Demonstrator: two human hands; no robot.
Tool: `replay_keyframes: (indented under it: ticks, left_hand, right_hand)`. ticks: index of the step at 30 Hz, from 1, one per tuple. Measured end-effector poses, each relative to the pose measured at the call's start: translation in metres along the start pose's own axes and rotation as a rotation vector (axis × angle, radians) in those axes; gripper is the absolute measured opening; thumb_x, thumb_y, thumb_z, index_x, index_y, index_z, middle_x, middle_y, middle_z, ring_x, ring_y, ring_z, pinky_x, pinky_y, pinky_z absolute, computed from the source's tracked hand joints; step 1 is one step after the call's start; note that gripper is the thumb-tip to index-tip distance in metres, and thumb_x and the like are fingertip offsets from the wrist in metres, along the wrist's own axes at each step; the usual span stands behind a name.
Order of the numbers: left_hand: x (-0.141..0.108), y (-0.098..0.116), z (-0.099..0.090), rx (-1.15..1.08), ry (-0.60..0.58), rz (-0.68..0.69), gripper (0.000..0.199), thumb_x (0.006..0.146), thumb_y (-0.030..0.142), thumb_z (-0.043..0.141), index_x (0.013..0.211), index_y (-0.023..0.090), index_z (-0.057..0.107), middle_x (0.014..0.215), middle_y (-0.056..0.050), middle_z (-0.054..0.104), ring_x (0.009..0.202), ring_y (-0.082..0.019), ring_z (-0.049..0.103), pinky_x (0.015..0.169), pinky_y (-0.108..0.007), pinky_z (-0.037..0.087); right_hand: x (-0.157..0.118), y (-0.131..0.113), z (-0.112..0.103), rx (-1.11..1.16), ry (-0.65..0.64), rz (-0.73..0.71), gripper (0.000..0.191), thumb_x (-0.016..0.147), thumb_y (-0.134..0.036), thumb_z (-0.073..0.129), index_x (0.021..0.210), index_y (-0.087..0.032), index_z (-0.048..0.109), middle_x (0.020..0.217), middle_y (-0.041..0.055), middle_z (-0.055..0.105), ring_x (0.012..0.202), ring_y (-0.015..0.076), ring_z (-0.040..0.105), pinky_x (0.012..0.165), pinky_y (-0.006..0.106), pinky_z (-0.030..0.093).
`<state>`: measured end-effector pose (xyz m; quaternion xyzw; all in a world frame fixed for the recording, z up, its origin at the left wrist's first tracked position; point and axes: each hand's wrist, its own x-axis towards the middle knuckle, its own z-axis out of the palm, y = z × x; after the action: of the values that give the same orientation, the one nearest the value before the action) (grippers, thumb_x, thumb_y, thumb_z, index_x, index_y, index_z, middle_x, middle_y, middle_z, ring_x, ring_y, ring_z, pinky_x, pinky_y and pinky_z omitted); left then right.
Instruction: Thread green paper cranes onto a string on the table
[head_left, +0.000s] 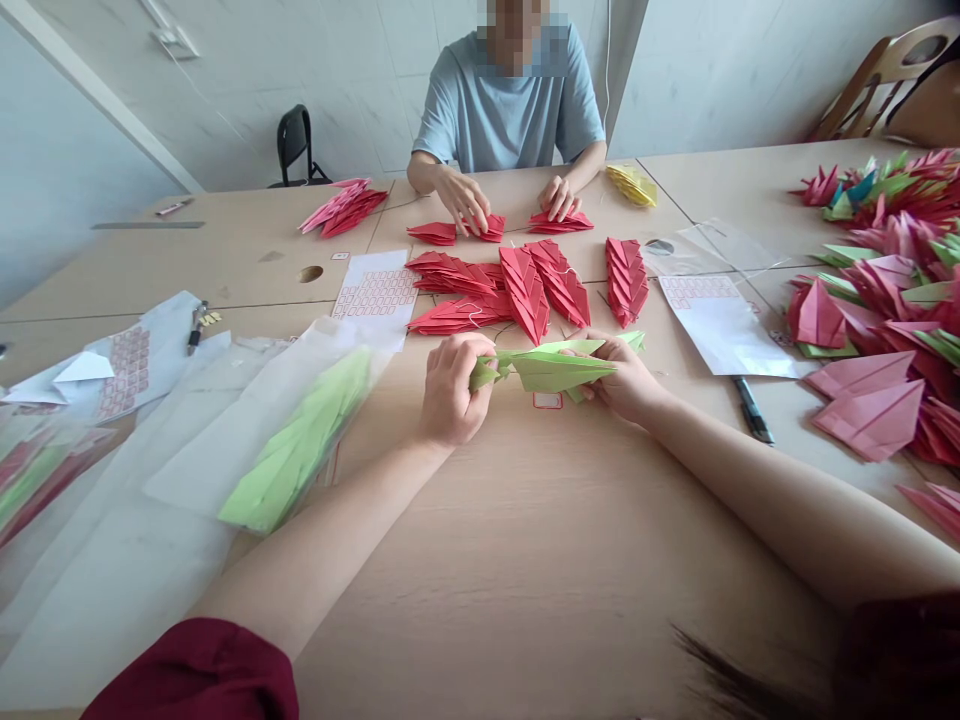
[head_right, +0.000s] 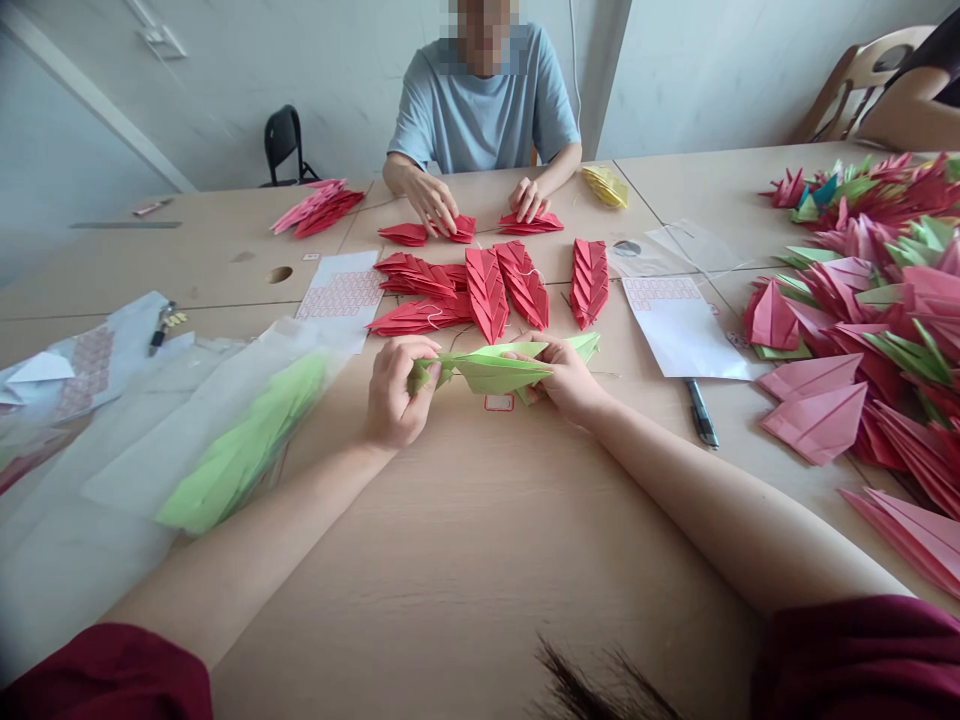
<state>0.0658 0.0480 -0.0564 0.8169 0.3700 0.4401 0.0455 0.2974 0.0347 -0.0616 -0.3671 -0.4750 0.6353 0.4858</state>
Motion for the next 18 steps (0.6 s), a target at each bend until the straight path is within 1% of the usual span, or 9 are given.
replay_keyframes:
  ticks: [4,7,8,9,11,13,15,18]
  left_hand:
    - [0.0,0.0,0.001,0.0,-0.032,-0.004,0.006,0.092,0.022,0.05,0.097,0.022,0.053,0.106,-0.006,0.061,0.103,-0.021,0.056,0.093,-0.037,0.039]
    - [0.0,-0.002,0.002,-0.114,-0.04,-0.077,0.008,0.094,0.027,0.047,0.099,0.021,0.051,0.105,-0.007,0.06,0.102,-0.02,0.057,0.092,-0.036,0.041]
    - [0.0,-0.003,0.002,-0.17,-0.036,-0.12,0.01,0.095,0.029,0.046,0.099,0.021,0.05,0.104,-0.007,0.06,0.1,-0.019,0.057,0.091,-0.035,0.042]
    - [0.0,-0.005,0.002,-0.224,-0.028,-0.17,0.012,0.096,0.031,0.045,0.1,0.021,0.05,0.103,-0.007,0.06,0.098,-0.019,0.057,0.088,-0.034,0.043]
    - [0.0,-0.01,0.004,-0.307,-0.006,-0.271,0.014,0.095,0.034,0.045,0.099,0.021,0.05,0.099,-0.006,0.06,0.091,-0.018,0.057,0.083,-0.033,0.044]
    - [-0.001,-0.015,0.005,-0.358,0.008,-0.359,0.013,0.094,0.033,0.046,0.098,0.021,0.051,0.092,-0.004,0.059,0.085,-0.017,0.055,0.079,-0.032,0.043]
    - [-0.001,-0.019,0.007,-0.398,0.01,-0.424,0.011,0.093,0.031,0.047,0.096,0.022,0.052,0.087,-0.003,0.057,0.081,-0.017,0.053,0.076,-0.032,0.041]
    - [-0.001,-0.019,0.007,-0.45,0.001,-0.473,0.013,0.093,0.034,0.048,0.094,0.022,0.051,0.081,-0.001,0.053,0.074,-0.015,0.049,0.071,-0.03,0.039]
  right_hand:
    - [0.0,-0.002,0.001,-0.01,0.002,0.001,0.024,0.081,-0.036,0.068,0.077,-0.018,0.053,0.057,-0.0026,0.056,0.039,0.0069,0.041,0.041,0.021,0.027]
    - [-0.001,-0.002,0.0,-0.017,0.01,0.011,0.012,0.073,-0.021,0.064,0.078,-0.018,0.054,0.056,-0.0023,0.056,0.04,0.008,0.043,0.041,0.022,0.028]
    - [-0.001,-0.001,0.0,-0.018,0.019,0.021,0.012,0.068,-0.016,0.061,0.079,-0.018,0.054,0.055,-0.003,0.054,0.04,0.0081,0.042,0.041,0.021,0.028]
    - [-0.001,-0.001,-0.001,-0.012,0.031,0.033,0.017,0.063,-0.013,0.057,0.08,-0.018,0.055,0.052,-0.0042,0.051,0.039,0.0079,0.041,0.04,0.021,0.027]
    - [-0.001,-0.001,-0.001,0.01,0.053,0.052,0.026,0.055,-0.01,0.049,0.079,-0.018,0.055,0.048,-0.0068,0.044,0.038,0.0068,0.036,0.04,0.02,0.027]
    - [-0.001,-0.003,0.0,0.021,0.053,0.065,0.029,0.053,-0.011,0.046,0.079,-0.018,0.055,0.046,-0.0079,0.04,0.038,0.0063,0.033,0.039,0.02,0.027]
    - [-0.002,-0.005,0.001,0.01,0.025,0.077,0.031,0.052,-0.012,0.045,0.08,-0.018,0.055,0.046,-0.0082,0.039,0.038,0.0064,0.032,0.039,0.02,0.027]
    - [-0.003,-0.007,0.003,-0.022,-0.016,0.088,0.032,0.051,-0.012,0.045,0.081,-0.018,0.055,0.046,-0.0081,0.038,0.038,0.0064,0.031,0.039,0.02,0.026]
